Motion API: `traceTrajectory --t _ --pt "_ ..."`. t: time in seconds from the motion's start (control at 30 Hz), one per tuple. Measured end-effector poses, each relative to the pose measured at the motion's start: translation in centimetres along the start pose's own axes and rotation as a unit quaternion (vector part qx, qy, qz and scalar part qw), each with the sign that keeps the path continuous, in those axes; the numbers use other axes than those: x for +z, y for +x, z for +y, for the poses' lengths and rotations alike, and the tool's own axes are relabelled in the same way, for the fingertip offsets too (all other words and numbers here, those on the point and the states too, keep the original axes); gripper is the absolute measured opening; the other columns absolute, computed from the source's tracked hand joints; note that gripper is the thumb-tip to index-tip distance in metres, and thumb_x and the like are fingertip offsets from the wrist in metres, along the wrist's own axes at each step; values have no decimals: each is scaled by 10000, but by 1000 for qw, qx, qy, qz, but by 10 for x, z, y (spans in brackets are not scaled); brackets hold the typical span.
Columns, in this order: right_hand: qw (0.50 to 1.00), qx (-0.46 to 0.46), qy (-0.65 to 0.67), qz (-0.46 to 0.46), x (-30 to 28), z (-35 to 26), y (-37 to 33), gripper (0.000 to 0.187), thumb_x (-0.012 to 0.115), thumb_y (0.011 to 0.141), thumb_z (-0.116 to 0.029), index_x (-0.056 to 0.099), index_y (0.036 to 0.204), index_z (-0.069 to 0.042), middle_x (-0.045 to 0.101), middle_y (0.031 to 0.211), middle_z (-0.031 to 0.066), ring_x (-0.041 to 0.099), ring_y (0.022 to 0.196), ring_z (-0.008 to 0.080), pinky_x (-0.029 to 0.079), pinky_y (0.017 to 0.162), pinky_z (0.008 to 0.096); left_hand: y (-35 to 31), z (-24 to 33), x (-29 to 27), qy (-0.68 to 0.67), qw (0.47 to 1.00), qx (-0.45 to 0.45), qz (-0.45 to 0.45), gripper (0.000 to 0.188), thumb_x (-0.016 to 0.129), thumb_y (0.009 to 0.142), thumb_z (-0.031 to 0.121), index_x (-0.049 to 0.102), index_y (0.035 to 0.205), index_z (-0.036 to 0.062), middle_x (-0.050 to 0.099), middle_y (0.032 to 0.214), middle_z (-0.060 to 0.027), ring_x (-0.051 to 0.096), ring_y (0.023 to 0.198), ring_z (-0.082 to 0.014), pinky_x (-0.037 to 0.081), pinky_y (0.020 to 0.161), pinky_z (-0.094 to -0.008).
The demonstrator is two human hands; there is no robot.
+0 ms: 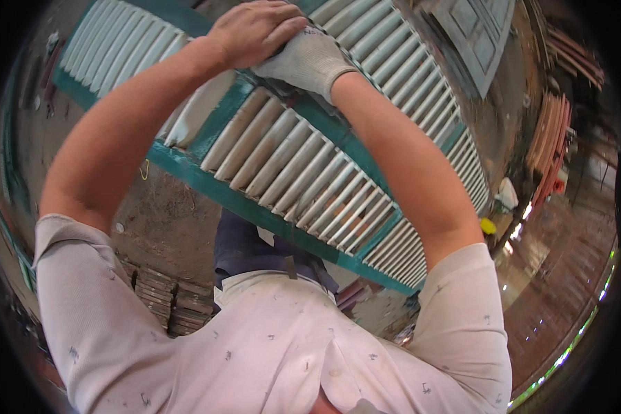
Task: The person uses an electric sander to smooth the surface of green-framed wooden louvered vents. They move the sander across the slats and frame, reposition the vent, and continue sanding different sections.
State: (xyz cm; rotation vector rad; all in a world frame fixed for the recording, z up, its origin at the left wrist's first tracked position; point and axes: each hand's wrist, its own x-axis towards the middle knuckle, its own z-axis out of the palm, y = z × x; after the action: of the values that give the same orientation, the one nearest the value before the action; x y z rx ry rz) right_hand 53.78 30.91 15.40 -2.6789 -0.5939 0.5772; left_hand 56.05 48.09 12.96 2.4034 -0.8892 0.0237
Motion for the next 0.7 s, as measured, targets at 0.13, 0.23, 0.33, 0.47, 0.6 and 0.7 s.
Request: traceTrajectory --t 0.13,0.23,0.33,0.47,0.6,0.7 --pt "976 125 7 179 32 38 -69 644 785 859 -583 713 1208 -47 778 1154 281 761 1152 370 602 1000 493 13 16 43 36 999 10 28 395 471 1116 318 735 1142 25 726 1134 -198 679 1109 -423 536 992 -496" --pt "985 173 6 -11 18 73 -116 601 770 893 -555 713 1234 -64 796 1149 231 770 1131 365 605 994 484 16 72 61 0 999 -22 41 343 560 1072 302 741 1025 14 717 1010 -185 686 996 -422 548 908 -498" --pt "984 170 1 -45 16 96 -160 488 736 926 -455 748 1240 -82 803 1165 204 772 1132 361 605 999 479 7 121 94 -26 995 -13 96 296 660 1012 298 733 939 21 705 932 -168 684 906 -411 556 836 -490" --pt "977 202 2 -72 15 129 -225 396 701 938 -350 770 1222 -84 792 1229 197 759 1173 357 597 1016 478 14 183 133 -25 996 -20 86 303 716 951 366 739 882 72 717 907 -103 701 897 -363 577 812 -476" --pt "969 232 27 -79 23 171 -292 373 672 958 -356 764 1206 -94 790 1240 189 748 1198 359 586 1034 484 25 251 175 -50 995 -2 90 234 718 935 286 729 912 53 718 929 -144 695 894 -390 566 808 -475" --pt "962 263 22 -72 25 197 -347 371 657 968 -383 753 1193 -104 790 1239 187 740 1212 361 582 1040 487 34 303 215 -57 992 2 111 265 774 865 331 688 808 87 697 894 -103 695 849 -347 590 771 -462"
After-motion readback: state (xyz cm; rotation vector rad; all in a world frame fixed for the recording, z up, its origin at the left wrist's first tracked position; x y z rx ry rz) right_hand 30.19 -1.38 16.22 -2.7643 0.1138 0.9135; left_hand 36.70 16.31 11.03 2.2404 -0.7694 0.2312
